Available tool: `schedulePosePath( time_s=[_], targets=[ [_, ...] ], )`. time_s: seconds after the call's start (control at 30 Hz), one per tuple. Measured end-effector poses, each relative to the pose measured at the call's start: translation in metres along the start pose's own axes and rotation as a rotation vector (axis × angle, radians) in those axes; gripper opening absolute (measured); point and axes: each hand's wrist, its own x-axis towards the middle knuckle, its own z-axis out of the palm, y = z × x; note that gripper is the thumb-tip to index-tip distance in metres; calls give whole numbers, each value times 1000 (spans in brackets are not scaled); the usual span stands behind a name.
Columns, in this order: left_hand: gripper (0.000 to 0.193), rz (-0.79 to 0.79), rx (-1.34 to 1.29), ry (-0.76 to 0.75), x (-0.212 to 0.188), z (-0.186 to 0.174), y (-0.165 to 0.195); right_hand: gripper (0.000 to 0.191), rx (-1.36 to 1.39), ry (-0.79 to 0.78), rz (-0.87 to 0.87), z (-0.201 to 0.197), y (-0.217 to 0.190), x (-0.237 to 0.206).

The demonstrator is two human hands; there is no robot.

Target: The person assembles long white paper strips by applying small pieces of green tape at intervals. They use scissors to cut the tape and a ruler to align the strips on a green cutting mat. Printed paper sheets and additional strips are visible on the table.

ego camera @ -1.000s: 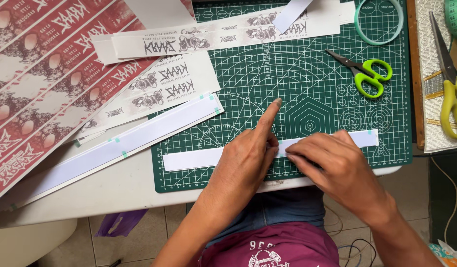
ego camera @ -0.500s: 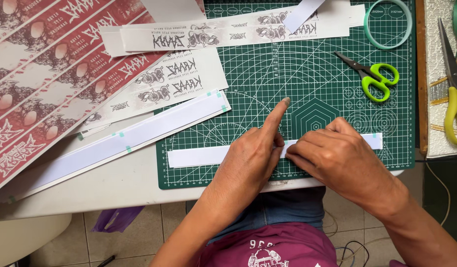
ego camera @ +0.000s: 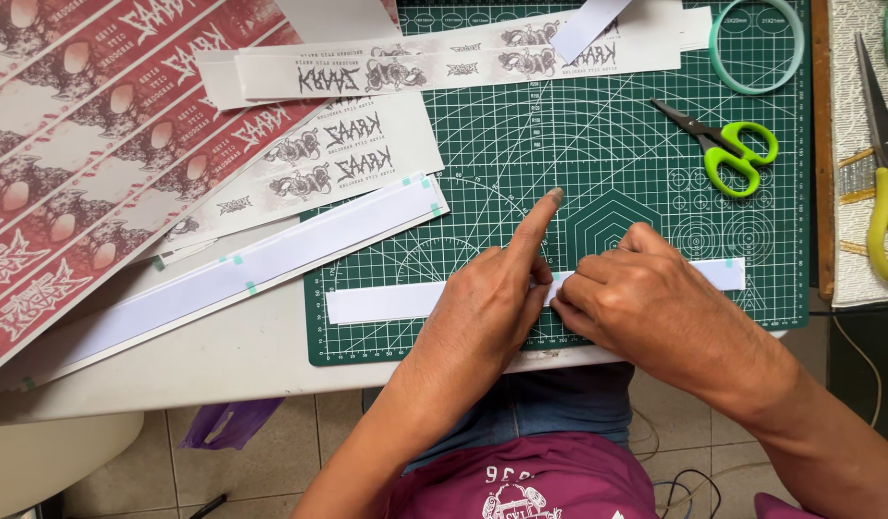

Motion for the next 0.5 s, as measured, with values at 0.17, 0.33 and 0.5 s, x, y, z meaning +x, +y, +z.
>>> schedulePosePath(
  time_s=[0.17, 0.33, 0.5],
  targets=[
    [77, -36, 14, -4, 2, 1, 1, 18, 25, -54, 30, -2, 1, 2],
    [77, -13, 4, -3, 1, 1, 0, 16, 31, -48, 22, -4, 1, 1],
    [77, -28, 18, -11, 1, 2, 2, 16, 46, -41, 23, -5, 1, -1]
  ],
)
